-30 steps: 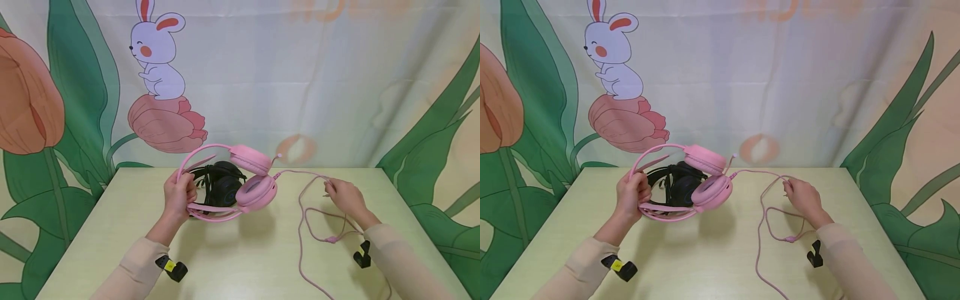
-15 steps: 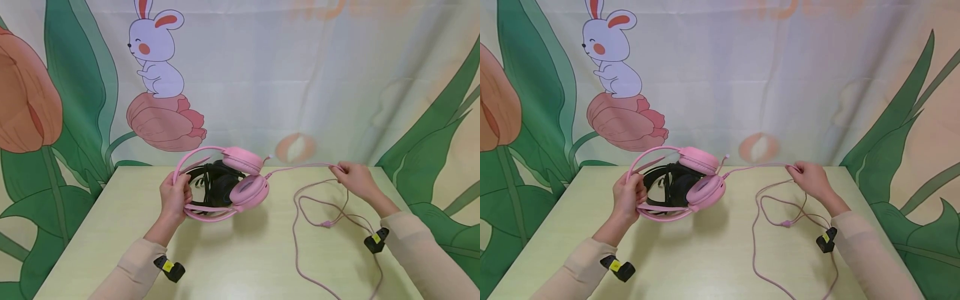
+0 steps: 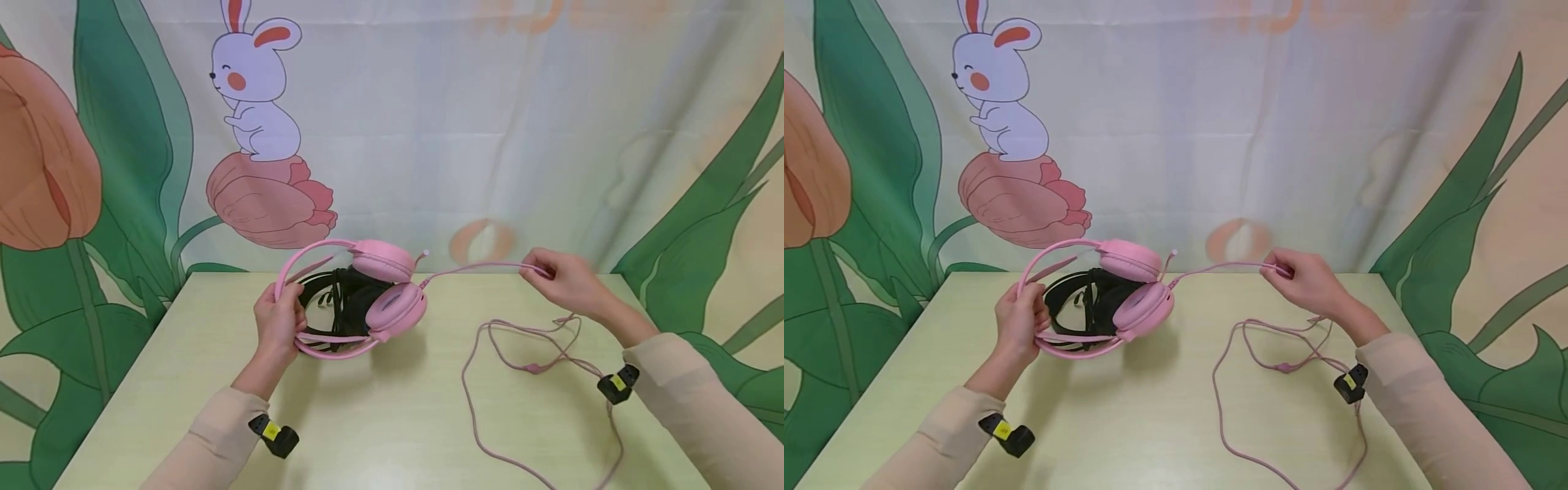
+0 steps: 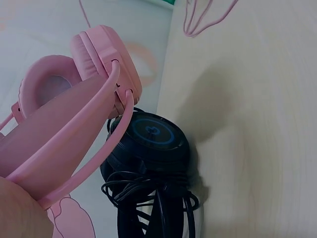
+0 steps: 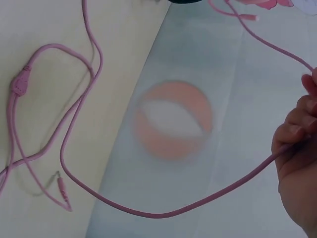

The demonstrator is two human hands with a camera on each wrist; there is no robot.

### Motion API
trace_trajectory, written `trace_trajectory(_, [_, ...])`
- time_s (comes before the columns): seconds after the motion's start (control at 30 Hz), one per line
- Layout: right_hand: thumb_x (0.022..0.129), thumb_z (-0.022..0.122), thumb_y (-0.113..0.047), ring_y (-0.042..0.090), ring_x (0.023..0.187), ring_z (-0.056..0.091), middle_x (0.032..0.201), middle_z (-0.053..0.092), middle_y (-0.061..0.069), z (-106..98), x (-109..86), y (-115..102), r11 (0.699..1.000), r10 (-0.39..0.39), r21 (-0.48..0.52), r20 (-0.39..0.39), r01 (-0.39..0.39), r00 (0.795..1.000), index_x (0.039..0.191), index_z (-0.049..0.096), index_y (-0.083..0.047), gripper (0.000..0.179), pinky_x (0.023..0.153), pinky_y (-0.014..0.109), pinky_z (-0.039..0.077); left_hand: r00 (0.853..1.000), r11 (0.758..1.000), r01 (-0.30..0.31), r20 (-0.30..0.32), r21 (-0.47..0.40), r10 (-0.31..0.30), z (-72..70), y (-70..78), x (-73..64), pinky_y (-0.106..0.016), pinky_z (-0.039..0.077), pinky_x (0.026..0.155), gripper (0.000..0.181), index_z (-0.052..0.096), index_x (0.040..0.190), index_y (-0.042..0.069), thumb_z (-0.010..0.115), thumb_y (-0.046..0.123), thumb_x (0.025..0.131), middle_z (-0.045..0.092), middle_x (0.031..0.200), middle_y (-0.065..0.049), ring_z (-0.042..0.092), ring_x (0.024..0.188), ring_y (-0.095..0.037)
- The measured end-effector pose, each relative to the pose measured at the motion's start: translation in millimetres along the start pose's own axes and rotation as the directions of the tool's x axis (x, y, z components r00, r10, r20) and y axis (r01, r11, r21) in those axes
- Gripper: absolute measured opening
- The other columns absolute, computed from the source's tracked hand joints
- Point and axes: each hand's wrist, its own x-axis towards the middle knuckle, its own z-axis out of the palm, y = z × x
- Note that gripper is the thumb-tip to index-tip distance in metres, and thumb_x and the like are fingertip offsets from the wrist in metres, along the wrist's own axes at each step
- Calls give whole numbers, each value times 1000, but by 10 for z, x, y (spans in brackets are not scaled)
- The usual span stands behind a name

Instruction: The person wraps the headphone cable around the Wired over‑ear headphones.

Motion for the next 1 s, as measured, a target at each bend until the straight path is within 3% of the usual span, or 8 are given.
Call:
trace_trajectory(0.23, [87, 58, -9, 2, 50, 30, 58, 37, -12, 4, 114, -252, 981, -191, -1, 83, 192, 978, 93, 66, -24, 18, 47, 19, 29, 999, 998, 38, -17, 49, -37, 22, -23, 22, -16, 23, 34, 13, 41, 77, 10, 53, 11, 84, 35, 44, 7, 29, 35, -5])
trace_trajectory(0.4, [85, 60, -9, -1, 49, 27, 55, 34, -15, 2, 203, -466, 954, -295, -23, 101, 299, 950, 95, 67, -25, 19, 47, 17, 27, 999, 996, 49, 16, 79, -51, 65, -30, 21, -17, 23, 34, 14, 40, 78, 9, 53, 11, 84, 33, 43, 7, 29, 34, -5])
trace_trajectory(0.67, [83, 63, -15, -3, 53, 34, 65, 51, -16, 39, 339, -755, 895, -424, -76, 163, 440, 891, 97, 69, -22, 17, 47, 16, 31, 993, 988, 86, 75, 131, -96, 193, -23, 48, -18, 22, 34, 14, 42, 82, 8, 54, 14, 86, 32, 43, 6, 27, 33, -6])
trace_trajectory(0.8, [82, 64, -16, -4, 53, 34, 66, 54, -15, 71, 405, -881, 857, -485, -87, 193, 507, 853, 92, 69, -19, 12, 47, 16, 30, 989, 982, 95, 93, 165, -111, 272, -21, 49, -18, 23, 34, 14, 42, 81, 9, 54, 14, 86, 31, 44, 6, 28, 33, -6])
trace_trajectory(1.0, [84, 62, -18, -2, 56, 43, 72, 59, -14, 157, 482, -1050, 780, -581, -95, 259, 619, 772, 86, 66, -18, 5, 52, 15, 37, 986, 975, 59, 140, 213, -90, 374, -46, 26, -18, 22, 35, 15, 42, 80, 8, 55, 15, 84, 31, 42, 6, 27, 34, -6])
